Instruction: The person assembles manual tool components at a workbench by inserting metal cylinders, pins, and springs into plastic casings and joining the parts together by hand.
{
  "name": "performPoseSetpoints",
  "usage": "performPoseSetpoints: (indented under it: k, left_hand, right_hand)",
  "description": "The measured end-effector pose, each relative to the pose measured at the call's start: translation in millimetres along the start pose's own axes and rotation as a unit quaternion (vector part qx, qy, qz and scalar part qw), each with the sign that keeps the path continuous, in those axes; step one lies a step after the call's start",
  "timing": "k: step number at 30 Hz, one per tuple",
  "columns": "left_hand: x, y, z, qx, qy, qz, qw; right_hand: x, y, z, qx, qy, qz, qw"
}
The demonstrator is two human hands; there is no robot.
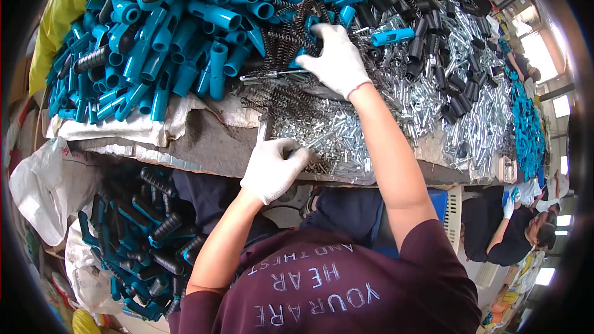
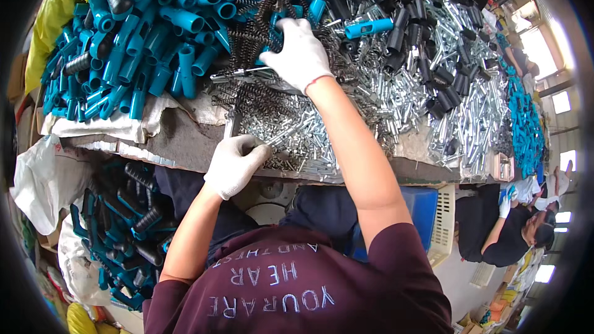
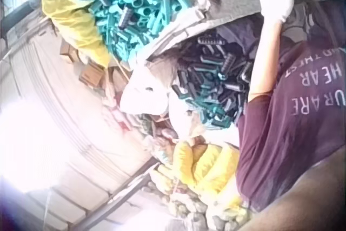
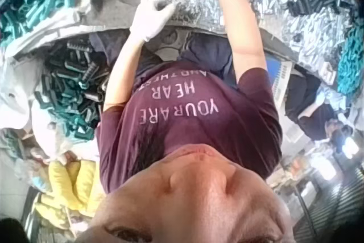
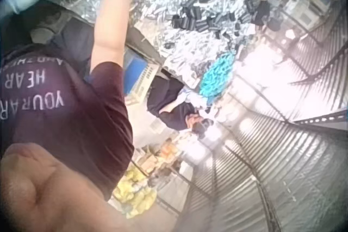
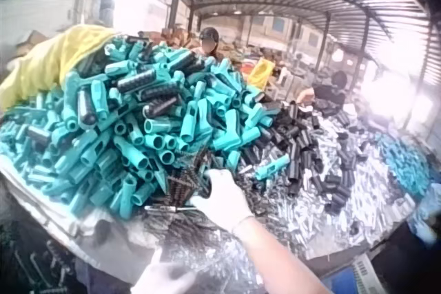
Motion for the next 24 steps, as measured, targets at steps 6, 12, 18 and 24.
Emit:
performPoseSetpoints:
  k: [6,12,18,24]
  left_hand:
    - [0,-1,-2,0.003,0.000,-0.010,1.000]
    - [-2,-2,1,-0.002,0.009,-0.012,1.000]
    - [2,-2,-1,0.024,-0.019,-0.008,1.000]
    - [-24,-28,-1,0.130,-0.049,-0.048,0.989]
  right_hand:
    - [15,-1,-10,0.043,-0.109,0.096,0.988]
    - [-39,-18,-74,-0.060,-0.229,0.139,0.962]
    - [-69,-80,-99,-0.150,0.281,0.110,0.941]
    - [-70,-182,-81,-0.083,0.551,0.225,0.799]
Point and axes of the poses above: each hand's wrist, its own y-axis towards the middle knuckle, its own z-axis out of the palm, x = y × z, the point moved 4 cm from there along y, towards the middle knuckle, and after that the axes turned 3 degrees about -z, right-handed, at the moved point
